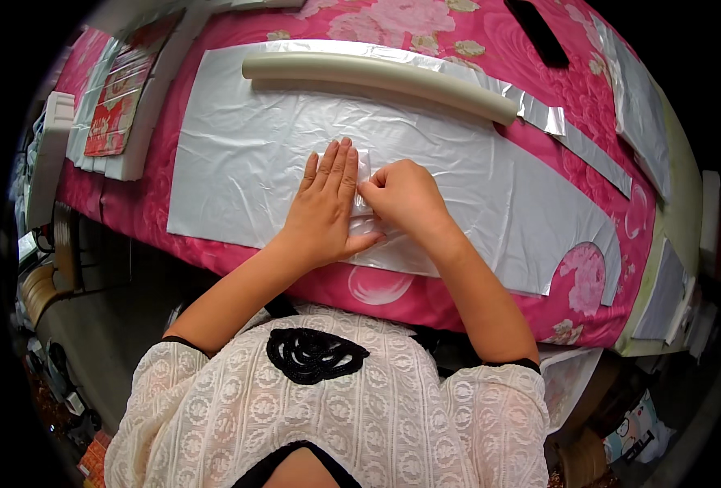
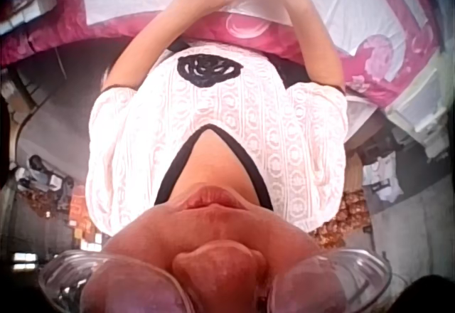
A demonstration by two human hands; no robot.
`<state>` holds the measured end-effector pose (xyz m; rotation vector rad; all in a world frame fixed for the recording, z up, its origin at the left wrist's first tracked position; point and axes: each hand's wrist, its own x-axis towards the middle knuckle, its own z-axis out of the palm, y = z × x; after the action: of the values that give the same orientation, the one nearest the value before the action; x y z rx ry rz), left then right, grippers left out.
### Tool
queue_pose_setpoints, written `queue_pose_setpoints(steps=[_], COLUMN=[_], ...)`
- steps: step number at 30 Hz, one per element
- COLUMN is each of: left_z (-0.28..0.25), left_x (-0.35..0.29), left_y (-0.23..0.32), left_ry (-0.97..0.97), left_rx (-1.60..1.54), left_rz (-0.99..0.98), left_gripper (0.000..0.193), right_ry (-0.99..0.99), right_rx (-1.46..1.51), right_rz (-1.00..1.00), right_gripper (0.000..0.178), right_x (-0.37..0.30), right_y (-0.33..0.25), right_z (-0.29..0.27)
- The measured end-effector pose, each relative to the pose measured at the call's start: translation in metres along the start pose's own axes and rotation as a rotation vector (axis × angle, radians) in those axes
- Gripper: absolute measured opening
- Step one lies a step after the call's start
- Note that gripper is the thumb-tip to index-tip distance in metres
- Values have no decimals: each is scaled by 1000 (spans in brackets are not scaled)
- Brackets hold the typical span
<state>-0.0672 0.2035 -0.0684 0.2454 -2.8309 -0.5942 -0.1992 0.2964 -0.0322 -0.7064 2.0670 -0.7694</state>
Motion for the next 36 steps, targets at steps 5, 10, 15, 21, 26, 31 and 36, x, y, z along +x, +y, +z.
queue_pose_setpoints(steps=[5, 10, 15, 21, 26, 31, 36], left_z=[12, 5, -36, -66, -70, -58, -74], left_x=[-2, -1, -30, -135, -175, -176, -162], left_y=[-1, -2, -7, -21, -17, -19, -29], left_ry=[23, 46, 217, 8, 25, 113, 11], left_rx=[-18, -4, -410, -1121, -1331, -1425, -1194], left_rz=[14, 28, -25, -642, -1310, -1360, -1085], left_gripper=[115, 110, 75, 19, 25, 17, 14], right_ry=[203, 274, 446, 262, -12, -253, -364], right_rx=[-165, -631, -680, -551, -436, -374, -512], right_rz=[-111, -128, -762, -781, -763, -884, -985], right_gripper=[21, 28, 41, 73, 74, 63, 53], right_x=[-21, -47, -23, 20, -27, -40, -21], right_y=[-2, -8, -6, -6, -33, -42, -53], right_z=[10, 2, 10, 65, 127, 138, 114])
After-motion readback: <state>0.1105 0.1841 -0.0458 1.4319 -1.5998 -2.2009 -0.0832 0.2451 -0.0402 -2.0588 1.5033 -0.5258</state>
